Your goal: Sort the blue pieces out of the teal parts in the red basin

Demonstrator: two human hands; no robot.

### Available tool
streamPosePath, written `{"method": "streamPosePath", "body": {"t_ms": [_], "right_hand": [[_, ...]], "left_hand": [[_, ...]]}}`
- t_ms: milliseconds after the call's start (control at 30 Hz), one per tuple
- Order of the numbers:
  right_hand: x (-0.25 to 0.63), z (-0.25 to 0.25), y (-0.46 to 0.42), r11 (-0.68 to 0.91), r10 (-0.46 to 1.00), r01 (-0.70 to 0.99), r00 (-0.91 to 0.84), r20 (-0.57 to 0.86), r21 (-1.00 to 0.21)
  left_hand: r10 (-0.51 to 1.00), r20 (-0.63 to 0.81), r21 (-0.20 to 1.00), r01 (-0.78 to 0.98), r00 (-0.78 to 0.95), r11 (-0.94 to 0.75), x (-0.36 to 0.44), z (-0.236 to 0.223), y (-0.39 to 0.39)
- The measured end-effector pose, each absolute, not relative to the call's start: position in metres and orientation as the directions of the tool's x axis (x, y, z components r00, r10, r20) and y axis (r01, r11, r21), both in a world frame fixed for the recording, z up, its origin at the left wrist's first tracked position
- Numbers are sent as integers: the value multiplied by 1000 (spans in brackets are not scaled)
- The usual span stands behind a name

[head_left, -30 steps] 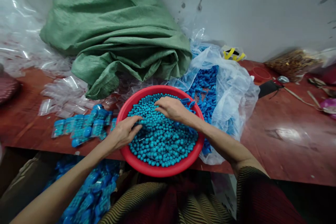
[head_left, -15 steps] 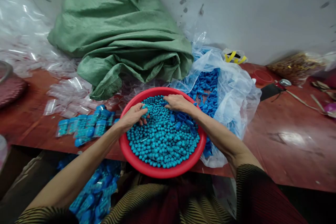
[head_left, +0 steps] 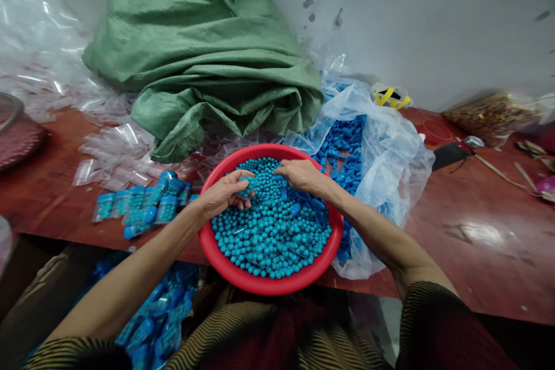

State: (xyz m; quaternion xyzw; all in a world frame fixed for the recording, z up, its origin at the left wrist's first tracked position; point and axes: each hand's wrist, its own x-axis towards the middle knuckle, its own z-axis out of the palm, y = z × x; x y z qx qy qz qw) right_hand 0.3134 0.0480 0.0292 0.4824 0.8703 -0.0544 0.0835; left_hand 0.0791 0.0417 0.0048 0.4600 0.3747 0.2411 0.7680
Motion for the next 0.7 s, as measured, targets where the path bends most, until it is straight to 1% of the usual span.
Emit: {"method": "streamPosePath", "body": {"t_ms": [67,133,233,367,467,533,567,600,633,700], "right_hand": [[309,31,38,606,761,795,-576,-300,10],[306,31,32,627,743,777,-574,-343,58],[305,26,30,609,772,785,-550,-318,119],[307,16,31,607,779,783,-551,-298,138],[308,15,33,561,818,812,-512,-262,162],[308,20,35,529,841,836,-491,-228,148],[308,23,36,510,850,853,-481,-213,108],[307,26,38,485,862,874,-471,-189,35],[306,29,40,456,873,887,-462,-154,-76],[302,31,42,402,881,833,-465,-89,-379]], "left_hand": [[721,-337,884,-60,605,464,79,6,41],[720,-324,875,-94,614,474,79,7,41],[703,-313,863,-119,639,492,78,7,41],[686,-299,861,-123,663,494,77,6,41],[680,-308,871,-90,666,483,77,4,41],[688,-323,887,-44,650,459,79,3,40],[699,-329,898,-20,635,440,80,3,40],[713,-329,909,2,619,417,81,3,39],[730,-322,920,19,603,391,83,3,38],[766,-294,943,43,571,330,87,4,36]]}}
